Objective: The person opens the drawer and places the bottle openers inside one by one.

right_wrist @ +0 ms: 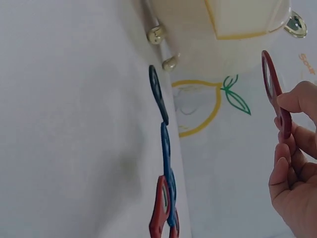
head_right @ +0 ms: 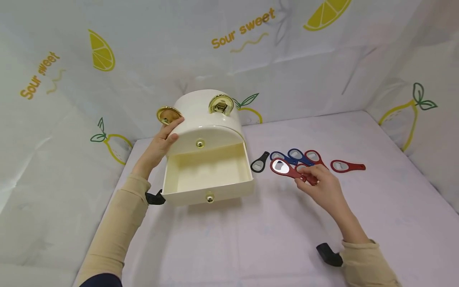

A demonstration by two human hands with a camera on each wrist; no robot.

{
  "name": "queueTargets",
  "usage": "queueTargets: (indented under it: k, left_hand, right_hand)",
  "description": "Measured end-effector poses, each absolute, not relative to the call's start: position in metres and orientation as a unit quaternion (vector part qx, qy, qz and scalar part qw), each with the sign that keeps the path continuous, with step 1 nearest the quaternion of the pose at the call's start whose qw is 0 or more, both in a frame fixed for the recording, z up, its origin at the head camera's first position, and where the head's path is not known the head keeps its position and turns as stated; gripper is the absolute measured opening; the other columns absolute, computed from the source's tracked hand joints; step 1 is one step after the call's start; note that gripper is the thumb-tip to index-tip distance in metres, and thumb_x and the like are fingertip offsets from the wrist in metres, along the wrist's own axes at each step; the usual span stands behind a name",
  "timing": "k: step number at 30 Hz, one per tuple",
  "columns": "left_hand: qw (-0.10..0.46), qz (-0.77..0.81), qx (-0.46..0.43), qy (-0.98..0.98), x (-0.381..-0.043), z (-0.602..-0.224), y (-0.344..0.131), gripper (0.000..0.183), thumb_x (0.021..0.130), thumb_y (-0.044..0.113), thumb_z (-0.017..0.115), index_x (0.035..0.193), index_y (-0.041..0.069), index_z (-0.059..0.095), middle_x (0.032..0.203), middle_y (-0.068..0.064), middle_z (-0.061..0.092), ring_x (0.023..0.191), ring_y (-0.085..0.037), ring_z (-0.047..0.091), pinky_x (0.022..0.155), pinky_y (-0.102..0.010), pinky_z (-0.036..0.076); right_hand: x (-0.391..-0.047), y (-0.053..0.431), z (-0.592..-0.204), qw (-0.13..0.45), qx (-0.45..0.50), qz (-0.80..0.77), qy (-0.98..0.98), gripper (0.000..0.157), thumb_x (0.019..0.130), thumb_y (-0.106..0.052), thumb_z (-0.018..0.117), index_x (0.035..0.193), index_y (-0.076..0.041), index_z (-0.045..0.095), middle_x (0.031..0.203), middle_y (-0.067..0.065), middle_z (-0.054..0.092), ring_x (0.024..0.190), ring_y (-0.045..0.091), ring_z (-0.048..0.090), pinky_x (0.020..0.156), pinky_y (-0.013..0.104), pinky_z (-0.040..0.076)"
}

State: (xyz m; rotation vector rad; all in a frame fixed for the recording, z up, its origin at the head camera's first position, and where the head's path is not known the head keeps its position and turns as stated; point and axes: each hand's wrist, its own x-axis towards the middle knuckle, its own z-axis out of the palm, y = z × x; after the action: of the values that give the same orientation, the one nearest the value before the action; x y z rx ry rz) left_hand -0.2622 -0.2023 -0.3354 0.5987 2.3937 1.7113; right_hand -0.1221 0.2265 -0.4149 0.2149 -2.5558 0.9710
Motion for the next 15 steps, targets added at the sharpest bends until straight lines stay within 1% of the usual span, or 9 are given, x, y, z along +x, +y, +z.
queueTargets:
  k: [4, 6, 8, 11, 15]
  left_hand:
    - [0.071, 0.569, 0.197, 0.796, -0.263, -0.336, -0.201, 0.076, 0.075, 0.061, 0.055, 0.142, 0.03, 0.039, 0.153, 0.004, 0.008, 0.136, -0.02, 0.017, 0.109, -0.047, 0.024]
    - [0.072, 0.569, 0.198, 0.795, -0.263, -0.336, -0.201, 0.075, 0.075, 0.06, 0.055, 0.142, 0.03, 0.039, 0.153, 0.005, 0.007, 0.137, -0.02, 0.017, 0.109, -0.047, 0.024]
    - [0.072, 0.567, 0.198, 0.797, -0.263, -0.336, -0.201, 0.074, 0.076, 0.06, 0.055, 0.142, 0.03, 0.039, 0.153, 0.004, 0.007, 0.137, -0.02, 0.017, 0.109, -0.047, 0.023]
    - [0.072, 0.563, 0.195, 0.8, -0.263, -0.336, -0.202, 0.074, 0.076, 0.061, 0.055, 0.142, 0.031, 0.038, 0.153, 0.002, 0.008, 0.136, -0.022, 0.018, 0.109, -0.047, 0.024]
    - [0.071, 0.56, 0.191, 0.803, -0.263, -0.336, -0.202, 0.074, 0.076, 0.062, 0.055, 0.142, 0.032, 0.038, 0.153, 0.001, 0.009, 0.136, -0.023, 0.019, 0.108, -0.048, 0.025]
  right_hand:
    - [-0.124, 0.22, -0.402, 0.237, 0.098, 0.365, -0.895, 0.023, 0.071, -0.003, 0.077, 0.093, -0.005, 0.071, 0.083, -0.005, 0.056, 0.075, -0.009, 0.042, 0.063, 0.008, 0.034]
    - [-0.125, 0.216, -0.395, 0.248, 0.109, 0.376, -0.886, 0.023, 0.07, -0.002, 0.076, 0.093, -0.006, 0.071, 0.082, -0.01, 0.053, 0.074, -0.009, 0.042, 0.062, 0.01, 0.033]
    - [-0.127, 0.211, -0.387, 0.25, 0.119, 0.385, -0.88, 0.024, 0.071, -0.001, 0.076, 0.093, -0.007, 0.071, 0.081, -0.013, 0.052, 0.073, -0.009, 0.042, 0.06, 0.012, 0.032]
    - [-0.131, 0.2, -0.377, 0.248, 0.136, 0.396, -0.874, 0.024, 0.071, 0.0, 0.076, 0.094, -0.007, 0.071, 0.082, -0.012, 0.053, 0.074, -0.006, 0.043, 0.06, 0.012, 0.033]
    - [-0.139, 0.182, -0.366, 0.239, 0.17, 0.421, -0.858, 0.024, 0.07, 0.003, 0.076, 0.092, -0.005, 0.071, 0.083, -0.003, 0.058, 0.075, -0.003, 0.046, 0.064, 0.01, 0.037]
